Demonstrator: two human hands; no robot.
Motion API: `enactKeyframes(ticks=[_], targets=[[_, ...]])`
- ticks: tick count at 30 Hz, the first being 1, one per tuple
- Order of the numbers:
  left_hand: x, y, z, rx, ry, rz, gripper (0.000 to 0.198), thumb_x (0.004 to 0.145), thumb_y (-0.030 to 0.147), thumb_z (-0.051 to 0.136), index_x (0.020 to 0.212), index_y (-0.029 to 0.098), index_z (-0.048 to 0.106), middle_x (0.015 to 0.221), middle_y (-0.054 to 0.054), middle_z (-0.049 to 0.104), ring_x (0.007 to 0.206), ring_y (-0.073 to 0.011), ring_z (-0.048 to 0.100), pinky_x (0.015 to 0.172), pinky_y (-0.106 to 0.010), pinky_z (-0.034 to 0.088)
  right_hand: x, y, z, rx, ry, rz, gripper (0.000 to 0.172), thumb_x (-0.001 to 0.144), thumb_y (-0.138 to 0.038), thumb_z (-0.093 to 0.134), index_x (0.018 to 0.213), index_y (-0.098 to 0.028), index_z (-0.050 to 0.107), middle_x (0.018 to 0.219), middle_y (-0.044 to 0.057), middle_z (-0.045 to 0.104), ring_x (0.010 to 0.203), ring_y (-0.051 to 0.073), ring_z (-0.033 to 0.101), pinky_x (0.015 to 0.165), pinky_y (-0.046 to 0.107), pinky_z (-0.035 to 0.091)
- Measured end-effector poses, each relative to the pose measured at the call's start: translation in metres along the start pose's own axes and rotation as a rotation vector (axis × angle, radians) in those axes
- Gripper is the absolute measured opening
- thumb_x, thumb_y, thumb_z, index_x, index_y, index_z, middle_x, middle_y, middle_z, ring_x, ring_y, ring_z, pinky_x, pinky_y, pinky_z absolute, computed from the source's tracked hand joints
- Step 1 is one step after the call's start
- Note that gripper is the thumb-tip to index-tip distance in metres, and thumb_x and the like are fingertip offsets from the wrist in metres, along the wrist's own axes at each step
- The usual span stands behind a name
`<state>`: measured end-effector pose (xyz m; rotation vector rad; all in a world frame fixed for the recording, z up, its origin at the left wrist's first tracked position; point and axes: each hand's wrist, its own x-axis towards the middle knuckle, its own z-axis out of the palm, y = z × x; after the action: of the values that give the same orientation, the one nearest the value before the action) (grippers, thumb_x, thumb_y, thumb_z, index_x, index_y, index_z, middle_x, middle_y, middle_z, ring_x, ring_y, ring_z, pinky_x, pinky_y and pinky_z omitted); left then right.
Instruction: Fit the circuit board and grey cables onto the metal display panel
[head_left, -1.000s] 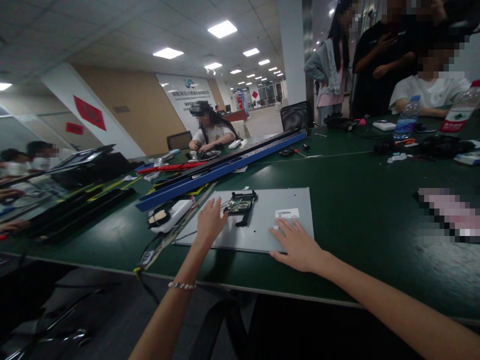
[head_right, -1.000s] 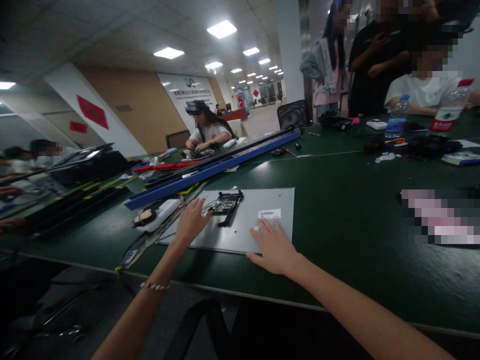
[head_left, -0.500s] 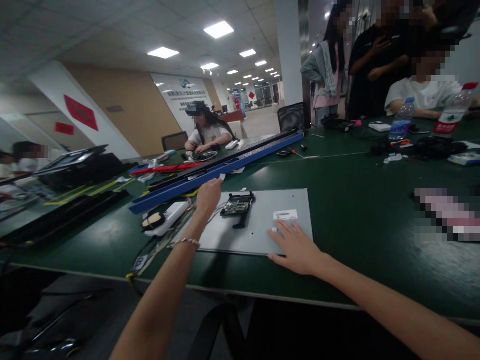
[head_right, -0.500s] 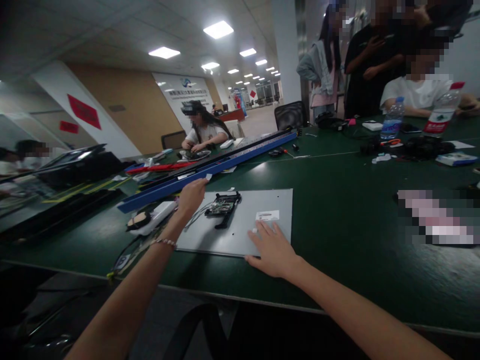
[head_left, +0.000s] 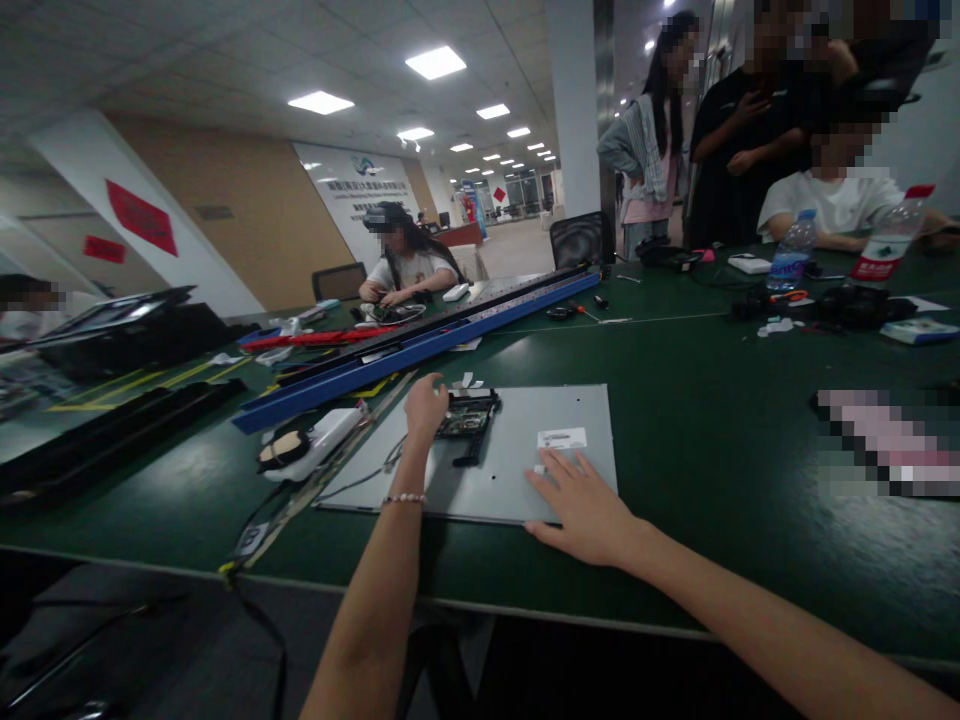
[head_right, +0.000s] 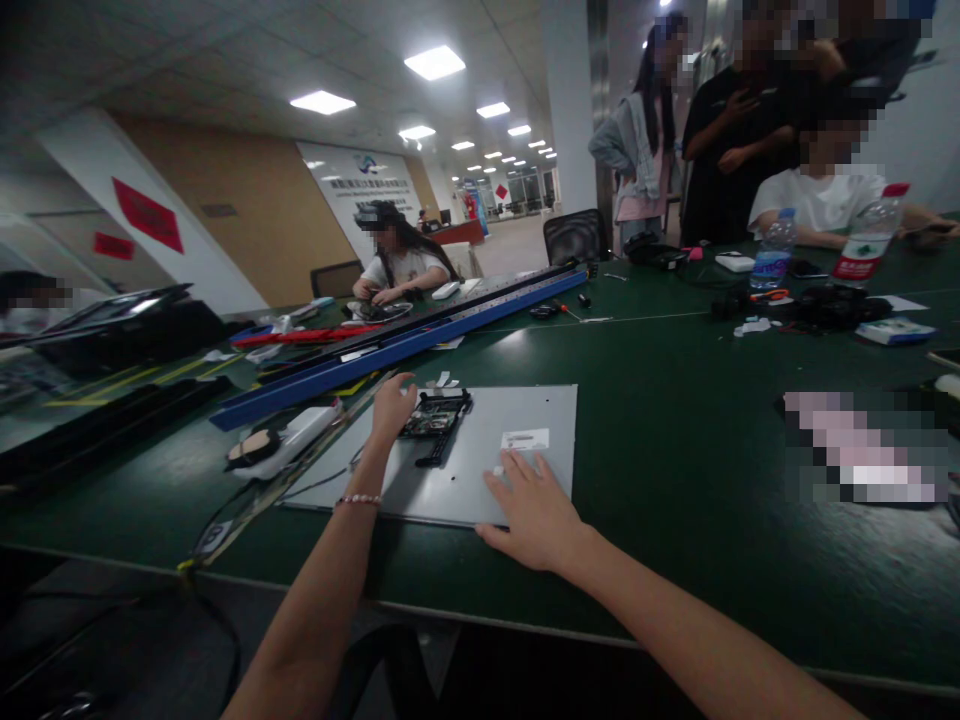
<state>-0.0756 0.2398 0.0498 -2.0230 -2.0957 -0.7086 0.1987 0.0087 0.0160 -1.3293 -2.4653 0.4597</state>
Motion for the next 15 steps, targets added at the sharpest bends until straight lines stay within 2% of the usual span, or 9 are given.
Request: enactKeyframes(ticks=[2,5,8,11,15], targets=[[-0.008,0.004,-0.008,0.009,-0.040,-0.091,0.042,0.091,0.025,0.042,0.129,0.017,0.057,0.130,-0.012,0.062,0.121,-0.0256,0.056,0.103,-0.038,0.041,-0.001,0.001,0.000,0.000,-0.009,0.002,0.078,0.093,-0.065,0.033,0.152,-0.014,0.033,0.162,0.019,0.017,0.149,0.032,0.012,0.119,0.051,0.008],[-0.015,0.008,-0.017,0.045,-0.058,-0.185,0.045,0.091,0.029,0.043,0.133,0.017,0.054,0.132,-0.016,0.060,0.122,-0.0313,0.054,0.102,-0.050,0.040,-0.001,0.002,-0.001,0.003,-0.032,0.010,0.078,0.093,-0.066,0.033,0.153,-0.015,0.032,0.162,0.017,0.015,0.149,0.032,0.013,0.119,0.052,0.009],[-0.019,0.001,-0.019,0.106,-0.093,-0.278,0.047,0.090,0.032,0.044,0.133,0.014,0.053,0.135,-0.022,0.055,0.129,-0.0379,0.047,0.101,-0.062,0.035,-0.002,0.003,-0.004,-0.001,-0.050,0.004,0.079,0.093,-0.066,0.034,0.153,-0.016,0.031,0.162,0.016,0.016,0.149,0.032,0.014,0.119,0.051,0.009],[-0.023,-0.017,-0.016,0.157,-0.119,-0.374,0.049,0.089,0.034,0.044,0.131,0.011,0.053,0.137,-0.026,0.052,0.132,-0.0406,0.043,0.101,-0.064,0.033,-0.004,0.005,-0.007,-0.010,-0.064,0.000,0.079,0.092,-0.067,0.036,0.153,-0.017,0.032,0.162,0.015,0.018,0.148,0.033,0.015,0.119,0.051,0.010],[-0.026,-0.039,-0.014,0.145,-0.180,-0.451,0.046,0.086,0.032,0.046,0.126,0.011,0.056,0.126,-0.027,0.061,0.121,-0.0405,0.054,0.097,-0.061,0.039,-0.011,0.007,-0.015,0.005,-0.081,-0.008,0.078,0.092,-0.067,0.037,0.153,-0.019,0.033,0.162,0.013,0.019,0.148,0.032,0.016,0.118,0.051,0.012]])
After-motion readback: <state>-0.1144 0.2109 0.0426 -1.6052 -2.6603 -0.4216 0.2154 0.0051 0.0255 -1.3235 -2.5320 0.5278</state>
